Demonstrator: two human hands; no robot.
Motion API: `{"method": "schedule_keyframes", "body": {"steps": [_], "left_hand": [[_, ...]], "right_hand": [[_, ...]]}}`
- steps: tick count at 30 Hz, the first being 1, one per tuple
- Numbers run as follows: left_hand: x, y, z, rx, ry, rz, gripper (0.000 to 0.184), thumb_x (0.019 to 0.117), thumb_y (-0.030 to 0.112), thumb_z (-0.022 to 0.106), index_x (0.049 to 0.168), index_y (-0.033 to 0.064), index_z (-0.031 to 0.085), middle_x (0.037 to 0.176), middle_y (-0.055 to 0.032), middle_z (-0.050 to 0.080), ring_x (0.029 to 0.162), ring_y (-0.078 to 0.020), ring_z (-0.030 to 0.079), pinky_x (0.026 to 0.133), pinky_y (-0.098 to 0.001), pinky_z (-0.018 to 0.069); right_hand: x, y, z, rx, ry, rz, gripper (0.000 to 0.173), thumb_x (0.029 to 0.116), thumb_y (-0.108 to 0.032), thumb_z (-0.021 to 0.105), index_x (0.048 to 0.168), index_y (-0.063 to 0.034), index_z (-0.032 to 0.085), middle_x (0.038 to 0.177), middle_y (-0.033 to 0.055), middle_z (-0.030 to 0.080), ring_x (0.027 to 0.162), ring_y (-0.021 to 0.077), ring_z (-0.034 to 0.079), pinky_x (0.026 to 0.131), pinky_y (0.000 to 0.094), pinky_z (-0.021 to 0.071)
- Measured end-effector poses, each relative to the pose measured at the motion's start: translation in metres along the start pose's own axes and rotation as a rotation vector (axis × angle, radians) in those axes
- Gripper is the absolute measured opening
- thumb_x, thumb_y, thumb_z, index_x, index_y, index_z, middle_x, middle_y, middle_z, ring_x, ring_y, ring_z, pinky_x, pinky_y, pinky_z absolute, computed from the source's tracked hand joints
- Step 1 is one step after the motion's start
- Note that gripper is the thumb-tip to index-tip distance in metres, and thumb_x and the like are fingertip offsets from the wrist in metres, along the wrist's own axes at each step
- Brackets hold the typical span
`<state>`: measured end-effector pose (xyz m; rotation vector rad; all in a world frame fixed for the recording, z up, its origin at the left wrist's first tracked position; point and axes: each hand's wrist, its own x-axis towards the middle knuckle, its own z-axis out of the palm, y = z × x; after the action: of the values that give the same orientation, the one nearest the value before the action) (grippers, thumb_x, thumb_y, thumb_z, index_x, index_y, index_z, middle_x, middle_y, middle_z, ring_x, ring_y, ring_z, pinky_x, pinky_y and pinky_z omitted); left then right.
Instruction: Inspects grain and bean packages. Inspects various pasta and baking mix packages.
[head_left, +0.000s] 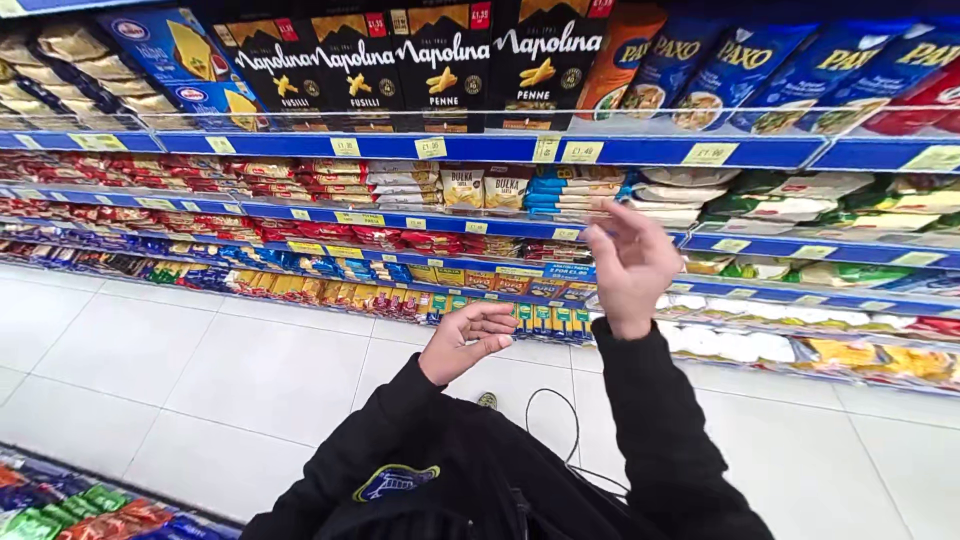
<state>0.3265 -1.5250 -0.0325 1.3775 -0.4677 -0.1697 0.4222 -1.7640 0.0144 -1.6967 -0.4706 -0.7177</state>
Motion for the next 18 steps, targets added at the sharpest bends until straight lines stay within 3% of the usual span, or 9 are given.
{"method": "schedule_keyframes", "body": {"steps": [4,8,18], "left_hand": [[-0.01,0.002,-0.004,0.001,-0.048,0.009,0.044,0.0955,0.007,0.069,0.132,-0.0129,0.054,0.124,-0.0209,0.069,0.108,-0.0264,0.071,0.091,-0.0403,0.0616],[-0.027,0.005,-0.015,-0.009,-0.128,0.008,0.041,0.095,0.005,0.069,0.13,-0.0136,0.056,0.124,-0.0221,0.068,0.108,-0.0264,0.071,0.091,-0.0399,0.0617],[-0.118,0.018,-0.071,-0.09,-0.238,-0.037,0.039,0.0949,0.002,0.069,0.129,-0.0135,0.057,0.121,-0.0209,0.07,0.104,-0.026,0.073,0.089,-0.0398,0.0627]], "right_hand": [[-0.102,-0.027,0.015,0.254,0.012,0.213,0.034,0.098,-0.016,0.068,0.125,0.0045,0.063,0.116,0.0137,0.073,0.094,0.0222,0.073,0.079,0.0366,0.0642],[-0.173,-0.061,0.036,0.268,0.075,0.324,0.032,0.0989,-0.018,0.067,0.124,0.0015,0.065,0.111,0.0105,0.075,0.086,0.0198,0.075,0.073,0.0332,0.0655],[-0.229,-0.131,0.089,0.163,0.126,0.315,0.029,0.0996,-0.015,0.066,0.124,0.002,0.065,0.1,0.0077,0.076,0.081,0.018,0.074,0.071,0.0311,0.0647]]}}
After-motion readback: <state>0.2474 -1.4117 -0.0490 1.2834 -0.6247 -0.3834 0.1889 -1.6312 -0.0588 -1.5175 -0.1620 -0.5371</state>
